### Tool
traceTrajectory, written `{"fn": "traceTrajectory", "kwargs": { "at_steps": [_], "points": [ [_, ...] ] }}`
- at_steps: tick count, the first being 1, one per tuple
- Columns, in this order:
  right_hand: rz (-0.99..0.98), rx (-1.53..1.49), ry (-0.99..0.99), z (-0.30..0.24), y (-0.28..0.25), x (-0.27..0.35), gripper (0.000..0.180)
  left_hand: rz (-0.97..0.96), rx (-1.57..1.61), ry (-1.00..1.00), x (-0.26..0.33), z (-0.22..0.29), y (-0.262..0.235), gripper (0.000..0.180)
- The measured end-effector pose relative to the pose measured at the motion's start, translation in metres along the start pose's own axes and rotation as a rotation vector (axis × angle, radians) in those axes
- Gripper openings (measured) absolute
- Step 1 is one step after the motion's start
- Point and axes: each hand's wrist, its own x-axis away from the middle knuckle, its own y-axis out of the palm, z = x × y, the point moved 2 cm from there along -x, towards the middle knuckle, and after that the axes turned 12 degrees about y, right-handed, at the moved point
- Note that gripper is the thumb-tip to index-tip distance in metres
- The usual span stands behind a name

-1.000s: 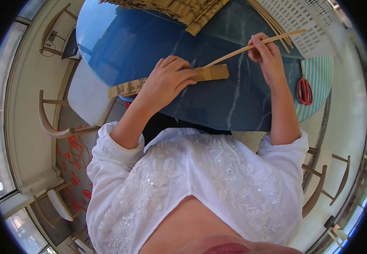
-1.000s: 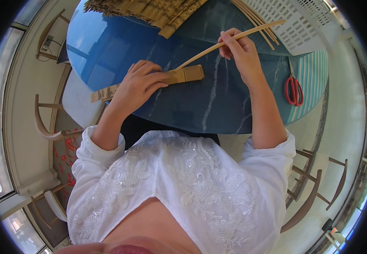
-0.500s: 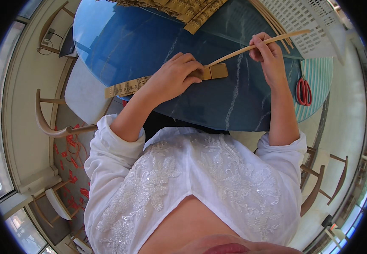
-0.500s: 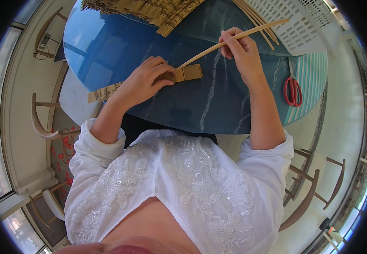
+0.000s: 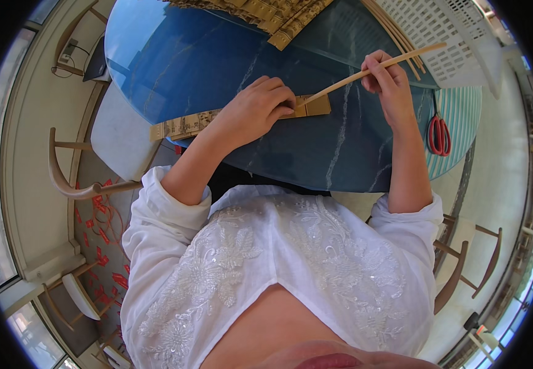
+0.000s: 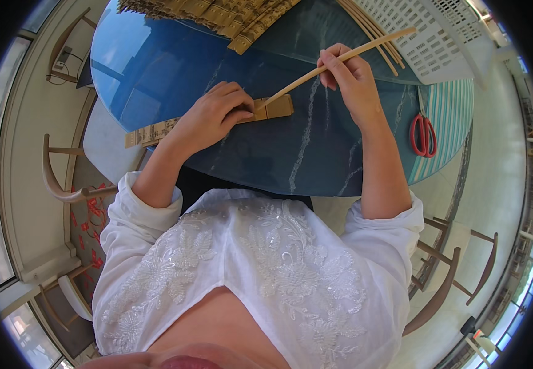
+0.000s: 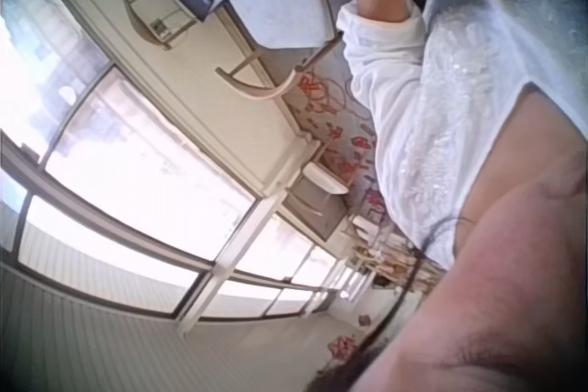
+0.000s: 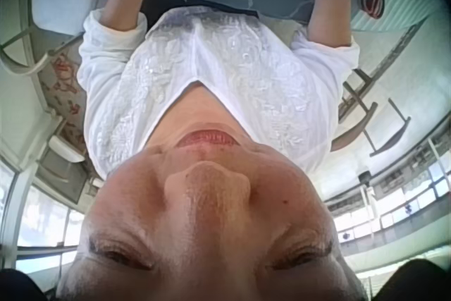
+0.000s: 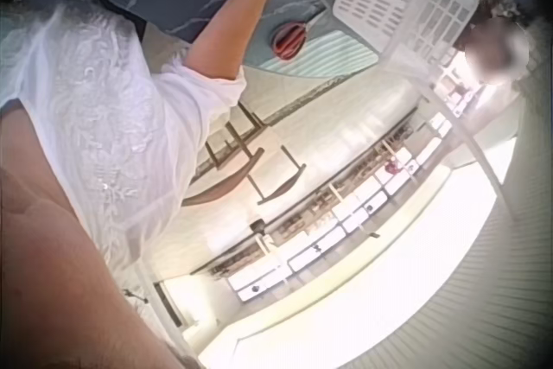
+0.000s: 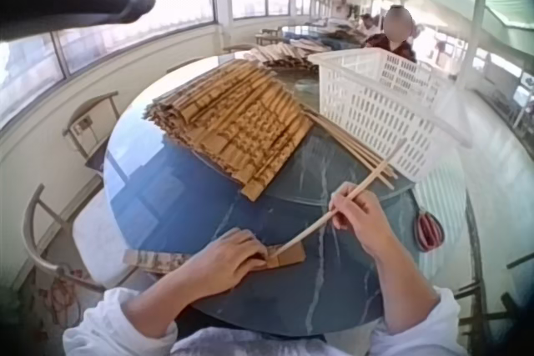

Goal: The person repeatedly picks up thin bamboo strips from a white basket and inserts them into slots on rectangular bamboo pieces on a blue table. The person handles the strips one at a time, aligning and sliding them into place, then returns to the basket for more strips.

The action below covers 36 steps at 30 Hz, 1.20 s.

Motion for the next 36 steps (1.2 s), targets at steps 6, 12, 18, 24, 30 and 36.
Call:
{"fn": "traceTrajectory", "kwargs": {
  "at_steps": [6, 12, 18, 24, 30, 36],
  "points": [
    [-0.01, 0.015, 0.018, -0.002, 0.002, 0.001, 0.024, 0.003, 0.001, 0.002, -0.002, 0.001, 0.0, 0.01],
    [-0.014, -0.006, 0.03, -0.003, 0.003, 0.002, 0.023, 0.063, -0.01, 0.007, -0.001, -0.002, 0.0, 0.007],
    [-0.105, -0.142, 0.042, 0.004, 0.0, -0.001, 0.022, 0.145, -0.02, 0.044, -0.003, 0.001, -0.006, 0.005],
    [-0.227, -0.168, 0.118, 0.009, 0.016, 0.002, 0.019, 0.24, -0.063, 0.042, -0.008, 0.006, -0.015, 0.008],
    [-0.364, -0.061, 0.107, 0.015, 0.044, 0.011, 0.016, 0.249, -0.177, 0.08, -0.015, 0.018, -0.017, 0.012],
    [-0.296, -0.13, 0.068, 0.014, 0.039, 0.009, 0.016, 0.448, -0.302, -0.039, -0.002, 0.032, -0.023, 0.038]
  ]
}}
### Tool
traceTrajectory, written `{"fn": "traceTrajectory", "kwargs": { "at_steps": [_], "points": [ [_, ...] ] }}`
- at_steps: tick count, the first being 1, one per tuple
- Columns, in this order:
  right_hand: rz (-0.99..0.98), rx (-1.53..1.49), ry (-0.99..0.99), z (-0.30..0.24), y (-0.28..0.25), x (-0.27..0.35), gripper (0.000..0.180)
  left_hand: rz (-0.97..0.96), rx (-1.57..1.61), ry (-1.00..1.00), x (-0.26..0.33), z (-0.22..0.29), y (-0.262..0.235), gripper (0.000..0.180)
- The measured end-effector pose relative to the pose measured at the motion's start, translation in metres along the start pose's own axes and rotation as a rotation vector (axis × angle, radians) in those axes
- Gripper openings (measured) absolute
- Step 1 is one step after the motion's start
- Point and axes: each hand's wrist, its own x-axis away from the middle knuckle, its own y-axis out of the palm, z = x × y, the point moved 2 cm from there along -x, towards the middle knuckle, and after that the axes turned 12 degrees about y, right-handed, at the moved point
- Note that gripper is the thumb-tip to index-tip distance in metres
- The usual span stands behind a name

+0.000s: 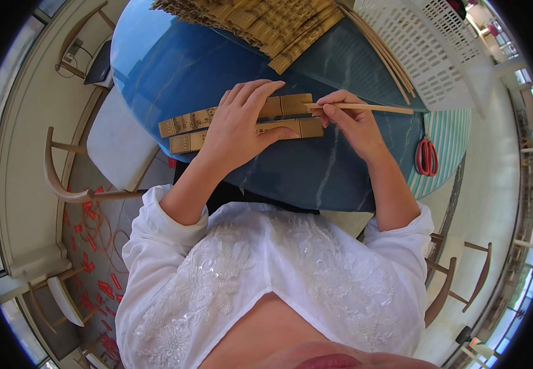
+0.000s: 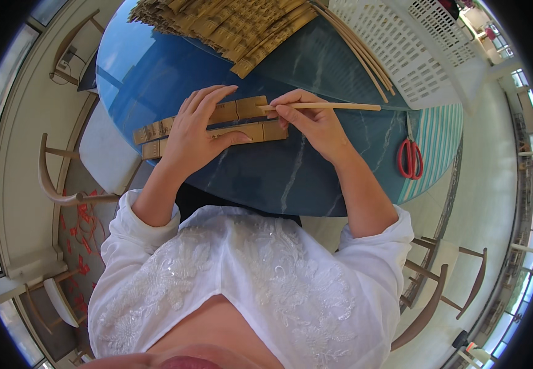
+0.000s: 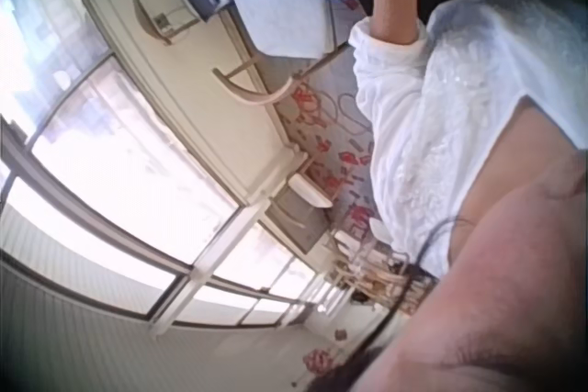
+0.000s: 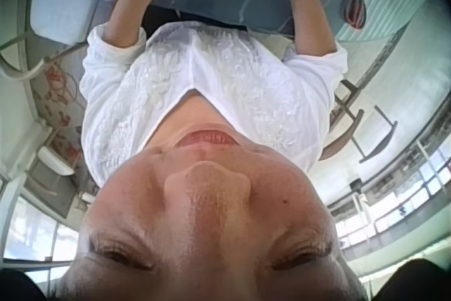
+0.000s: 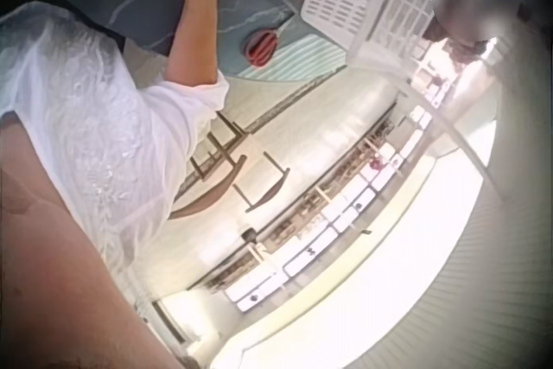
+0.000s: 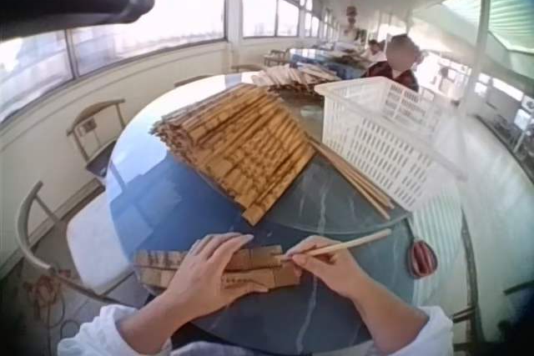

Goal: The person repeatedly picks up thin bamboo strips from a white basket and inserts them into slots on rectangular bamboo pieces on a blue table. The person handles the strips one at a time, aligning and sliding them into place, then returns to the basket for more strips.

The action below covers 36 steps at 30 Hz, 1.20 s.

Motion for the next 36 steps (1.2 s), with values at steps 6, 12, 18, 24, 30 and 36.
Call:
{"fn": "traceTrajectory", "kwargs": {
  "at_steps": [6, 12, 18, 24, 30, 36],
  "points": [
    [-0.018, -0.019, -0.048, -0.004, -0.003, 0.001, 0.027, -0.088, -0.007, -0.072, 0.017, -0.017, 0.0, 0.048],
    [0.235, -0.279, -0.281, -0.022, -0.031, 0.004, 0.029, 0.019, -0.165, -0.007, 0.027, -0.036, -0.003, 0.043],
    [0.336, -0.158, -0.229, -0.015, -0.035, 0.002, 0.02, 0.061, -0.166, -0.024, 0.031, -0.036, -0.004, 0.044],
    [0.111, 0.095, 0.005, 0.003, -0.011, -0.006, 0.028, 0.031, -0.153, 0.036, 0.031, -0.034, 0.0, 0.046],
    [-0.152, -0.17, 0.188, -0.004, -0.005, 0.0, 0.042, 0.026, -0.119, 0.069, 0.03, -0.032, 0.0, 0.048],
    [-0.28, -0.138, 0.227, -0.002, -0.007, 0.002, 0.047, 0.006, -0.094, 0.115, 0.03, -0.03, -0.002, 0.05]
  ]
}}
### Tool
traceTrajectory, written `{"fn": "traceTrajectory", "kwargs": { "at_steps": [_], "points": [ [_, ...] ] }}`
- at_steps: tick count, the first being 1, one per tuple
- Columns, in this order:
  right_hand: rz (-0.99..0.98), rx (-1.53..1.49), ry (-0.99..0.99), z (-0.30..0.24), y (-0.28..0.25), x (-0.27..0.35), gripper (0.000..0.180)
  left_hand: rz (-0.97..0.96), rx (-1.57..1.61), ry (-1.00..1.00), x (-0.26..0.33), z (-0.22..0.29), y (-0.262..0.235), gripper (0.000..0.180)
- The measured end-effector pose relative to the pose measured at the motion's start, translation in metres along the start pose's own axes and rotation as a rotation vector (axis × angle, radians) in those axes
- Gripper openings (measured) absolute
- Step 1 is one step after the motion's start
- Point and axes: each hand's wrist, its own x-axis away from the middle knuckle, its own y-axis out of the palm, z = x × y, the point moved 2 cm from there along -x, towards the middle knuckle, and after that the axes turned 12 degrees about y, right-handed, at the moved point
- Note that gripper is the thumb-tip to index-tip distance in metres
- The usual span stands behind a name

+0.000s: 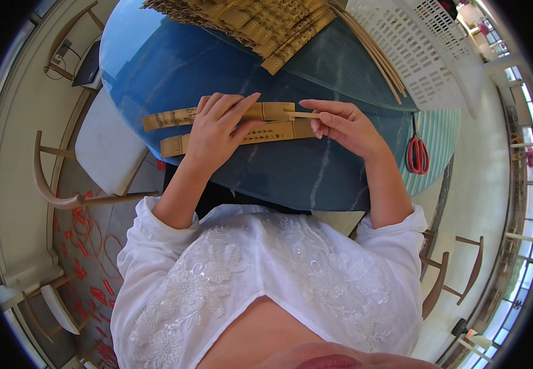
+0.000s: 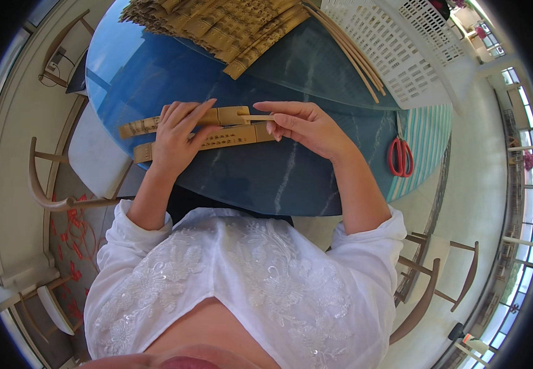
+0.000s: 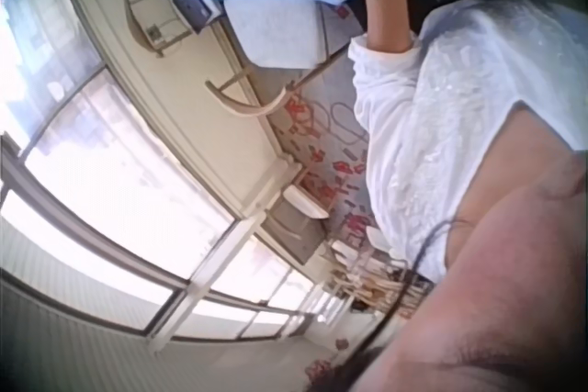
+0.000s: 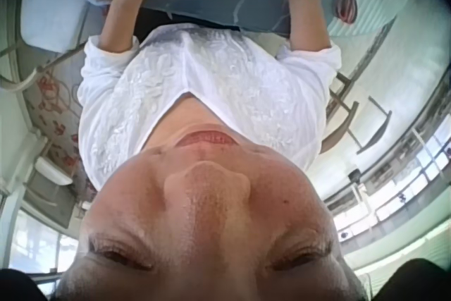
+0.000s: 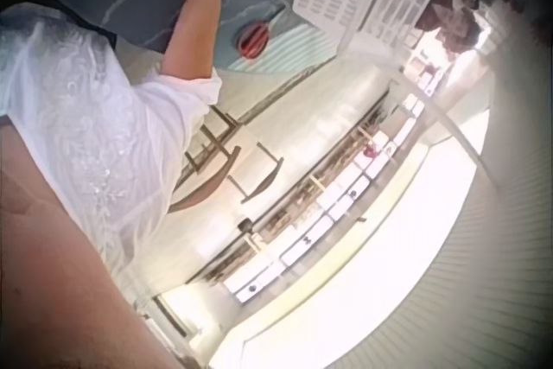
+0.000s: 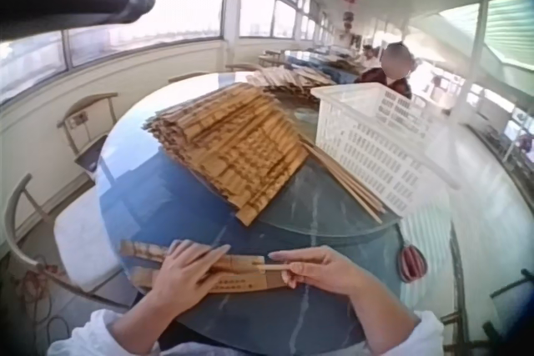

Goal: The person repeatedly picks up thin bamboo strips from a white basket and inserts them into slots on rectangular bamboo pieces on a blue table. The person handles the strips one at a time, aligning and sliding them into place, then returns to the basket for more strips.

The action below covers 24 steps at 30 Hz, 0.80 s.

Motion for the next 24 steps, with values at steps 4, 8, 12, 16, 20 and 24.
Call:
{"fn": "traceTrajectory", "kwargs": {
  "at_steps": [4, 8, 12, 16, 20, 24],
  "points": [
    [-0.023, 0.177, 0.035, 0.003, 0.01, -0.008, 0.041, -0.049, 0.018, 0.077, -0.001, 0.007, 0.002, 0.049],
    [0.005, 0.201, 0.089, 0.007, 0.01, -0.009, 0.038, -0.081, 0.025, 0.104, -0.003, 0.011, 0.005, 0.048],
    [0.027, 0.197, 0.098, 0.008, 0.011, -0.009, 0.029, -0.093, 0.017, 0.129, -0.004, 0.012, 0.005, 0.047],
    [0.071, 0.236, 0.062, 0.007, 0.013, -0.008, 0.024, -0.083, -0.001, 0.15, -0.003, 0.013, 0.007, 0.047],
    [0.105, 0.239, 0.04, 0.006, 0.013, -0.006, 0.022, -0.095, -0.018, 0.151, -0.004, 0.012, 0.008, 0.049],
    [0.275, 0.252, -0.09, -0.007, 0.0, -0.001, 0.019, -0.075, -0.077, 0.123, -0.002, 0.014, 0.008, 0.051]
  ]
}}
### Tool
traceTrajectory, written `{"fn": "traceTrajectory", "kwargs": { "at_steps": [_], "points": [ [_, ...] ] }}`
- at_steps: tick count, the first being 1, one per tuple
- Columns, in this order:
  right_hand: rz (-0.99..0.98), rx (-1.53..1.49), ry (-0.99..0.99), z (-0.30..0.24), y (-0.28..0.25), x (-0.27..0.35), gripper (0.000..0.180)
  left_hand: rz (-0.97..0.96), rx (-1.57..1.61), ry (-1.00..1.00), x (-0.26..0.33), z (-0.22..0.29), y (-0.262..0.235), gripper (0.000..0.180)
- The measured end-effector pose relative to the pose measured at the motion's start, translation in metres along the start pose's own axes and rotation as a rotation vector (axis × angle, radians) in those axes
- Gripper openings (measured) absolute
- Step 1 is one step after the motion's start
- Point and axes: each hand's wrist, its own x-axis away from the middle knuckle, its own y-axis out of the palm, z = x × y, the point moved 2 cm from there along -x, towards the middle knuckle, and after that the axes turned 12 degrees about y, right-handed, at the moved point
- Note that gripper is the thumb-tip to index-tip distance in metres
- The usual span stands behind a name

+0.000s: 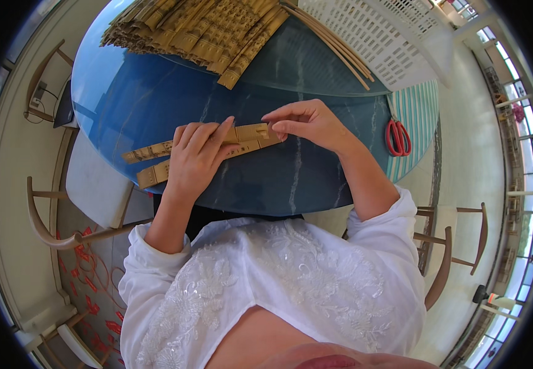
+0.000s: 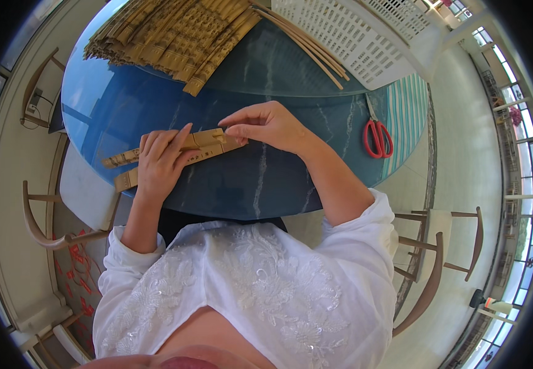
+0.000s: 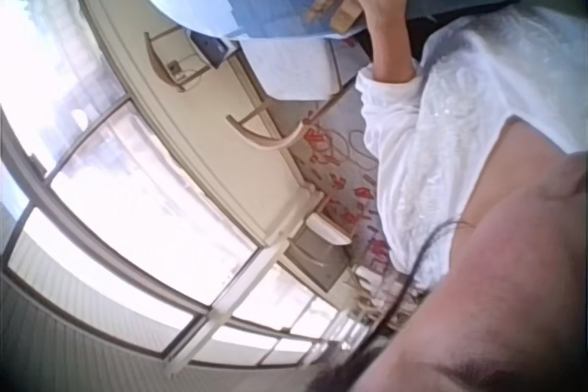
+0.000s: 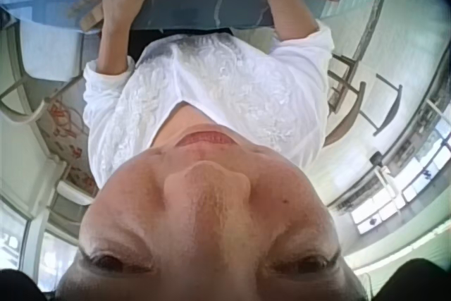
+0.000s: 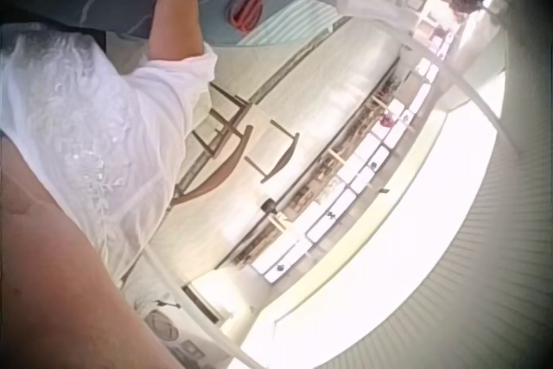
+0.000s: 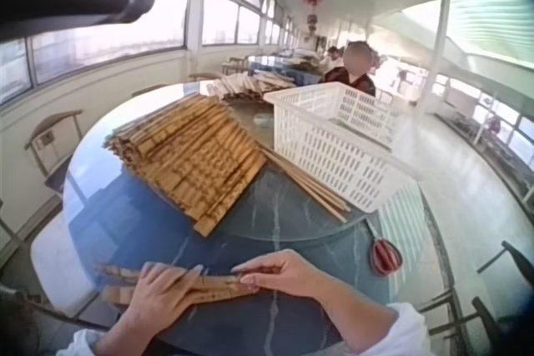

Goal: The person repeatedly picks up thin bamboo strips from a white basket and inserts them into slots on rectangular bamboo pieces on a blue table. The person handles the strips one at a time, aligning and sliding them into place, then returns to the basket for more strips.

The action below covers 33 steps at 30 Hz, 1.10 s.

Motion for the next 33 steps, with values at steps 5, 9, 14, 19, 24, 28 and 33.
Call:
{"fn": "traceTrajectory", "kwargs": {
  "at_steps": [5, 9, 14, 19, 24, 28, 33],
  "points": [
    [1.061, 0.764, -0.277, -0.01, -0.081, 0.005, 0.019, -0.008, -0.032, -0.06, 0.006, -0.005, -0.003, 0.054],
    [1.385, 1.129, -0.274, 0.005, -0.122, 0.013, 0.021, 0.002, -0.021, -0.045, 0.006, -0.004, -0.004, 0.054],
    [1.386, 1.293, -0.208, 0.029, -0.163, 0.009, 0.024, 0.019, 0.011, -0.031, 0.004, -0.005, -0.003, 0.054],
    [1.372, 1.173, -0.007, 0.041, -0.168, -0.003, 0.034, 0.031, 0.016, -0.033, 0.008, -0.005, -0.005, 0.055],
    [1.417, 1.188, 0.07, 0.043, -0.169, -0.001, 0.033, 0.048, 0.048, -0.019, 0.007, -0.005, -0.005, 0.054],
    [1.389, 1.18, 0.081, 0.037, -0.166, 0.001, 0.028, 0.028, 0.05, -0.026, 0.008, -0.005, -0.006, 0.053],
    [1.376, 1.069, 0.029, 0.031, -0.163, 0.004, 0.021, 0.035, 0.055, -0.023, 0.007, -0.006, -0.005, 0.053]
  ]
}}
